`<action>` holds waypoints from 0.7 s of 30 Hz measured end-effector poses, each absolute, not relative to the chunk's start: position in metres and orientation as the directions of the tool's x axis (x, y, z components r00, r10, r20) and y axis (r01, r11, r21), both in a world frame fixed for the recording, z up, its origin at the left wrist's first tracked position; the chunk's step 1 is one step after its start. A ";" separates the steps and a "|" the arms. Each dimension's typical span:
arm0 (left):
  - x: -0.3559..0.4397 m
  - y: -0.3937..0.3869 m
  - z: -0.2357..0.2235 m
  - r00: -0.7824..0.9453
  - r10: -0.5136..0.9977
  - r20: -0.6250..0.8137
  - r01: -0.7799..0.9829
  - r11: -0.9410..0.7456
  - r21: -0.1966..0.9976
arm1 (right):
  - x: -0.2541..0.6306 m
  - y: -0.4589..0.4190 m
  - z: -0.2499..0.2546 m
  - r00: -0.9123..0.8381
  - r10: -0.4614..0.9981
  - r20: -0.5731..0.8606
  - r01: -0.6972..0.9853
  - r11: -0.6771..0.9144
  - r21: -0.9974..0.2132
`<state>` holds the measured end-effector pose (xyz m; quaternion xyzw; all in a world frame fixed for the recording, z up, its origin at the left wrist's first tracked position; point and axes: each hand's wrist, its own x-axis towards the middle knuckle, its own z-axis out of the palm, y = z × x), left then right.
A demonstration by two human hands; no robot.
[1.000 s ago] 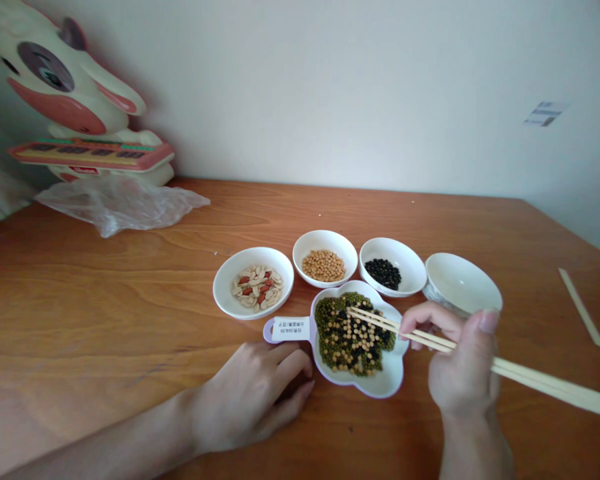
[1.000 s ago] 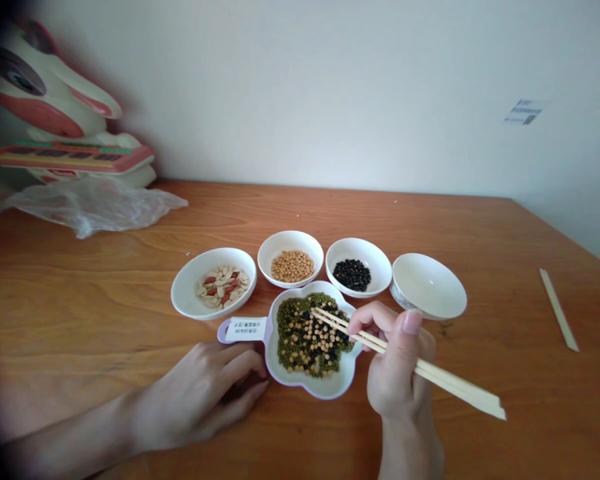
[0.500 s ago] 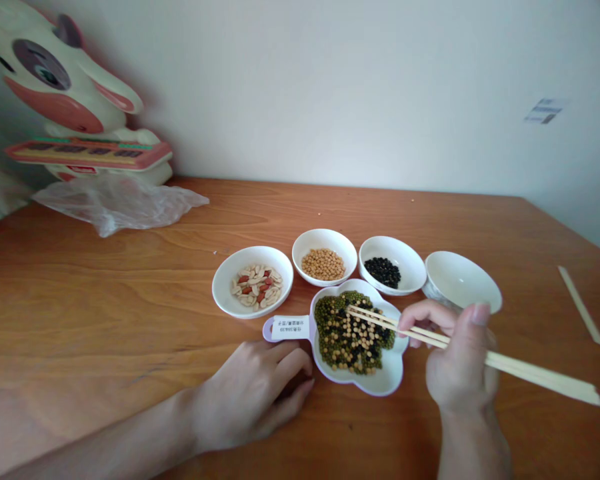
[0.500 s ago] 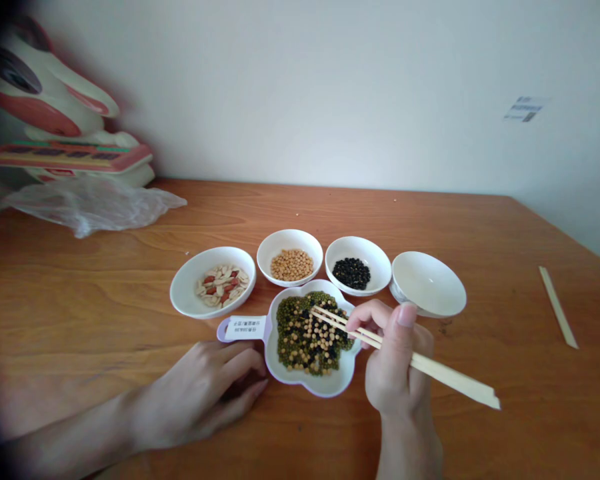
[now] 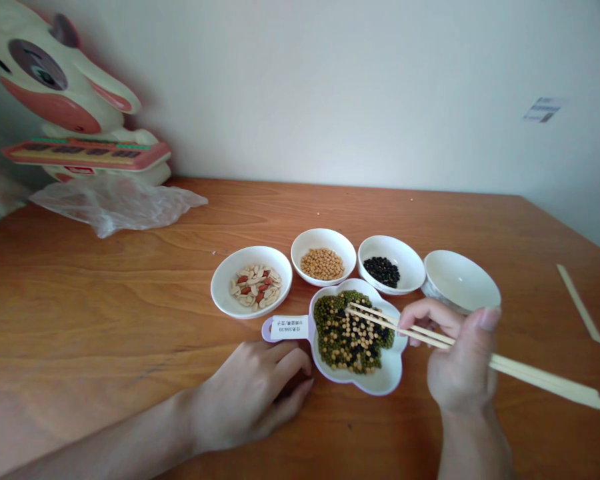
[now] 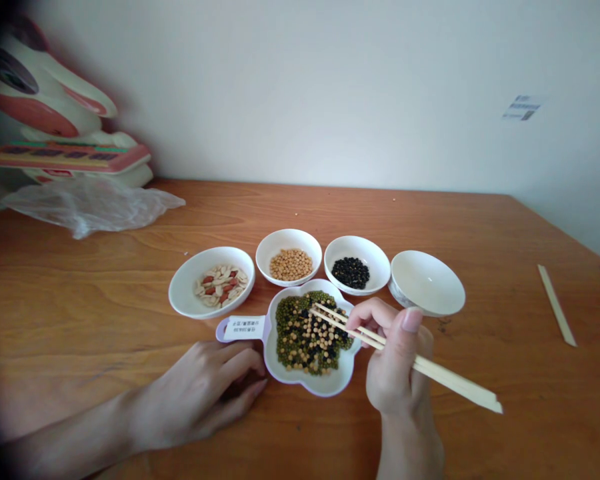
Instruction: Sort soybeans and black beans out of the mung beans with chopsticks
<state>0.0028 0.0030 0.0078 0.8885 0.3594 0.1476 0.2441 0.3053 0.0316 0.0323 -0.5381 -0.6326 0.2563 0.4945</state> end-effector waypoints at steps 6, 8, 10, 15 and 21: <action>0.001 0.001 0.007 0.694 0.716 0.074 0.570 -0.610 0.551 | 0.299 0.031 0.033 0.128 0.935 0.332 0.455 0.242 -0.857; 0.001 0.000 0.007 0.694 0.717 0.066 0.571 -0.604 0.556 | 0.296 0.030 0.035 0.141 0.930 0.340 0.467 0.240 -0.851; 0.001 0.000 0.007 0.698 0.714 0.057 0.572 -0.604 0.555 | 0.294 0.029 0.036 0.144 0.926 0.348 0.471 0.246 -0.847; 0.002 0.001 0.009 0.702 0.711 0.055 0.580 -0.614 0.536 | 0.299 0.030 0.034 0.125 0.931 0.341 0.454 0.252 -0.854; 0.002 0.001 0.007 0.701 0.710 0.067 0.575 -0.618 0.536 | 0.302 0.029 0.034 0.107 0.938 0.330 0.446 0.252 -0.859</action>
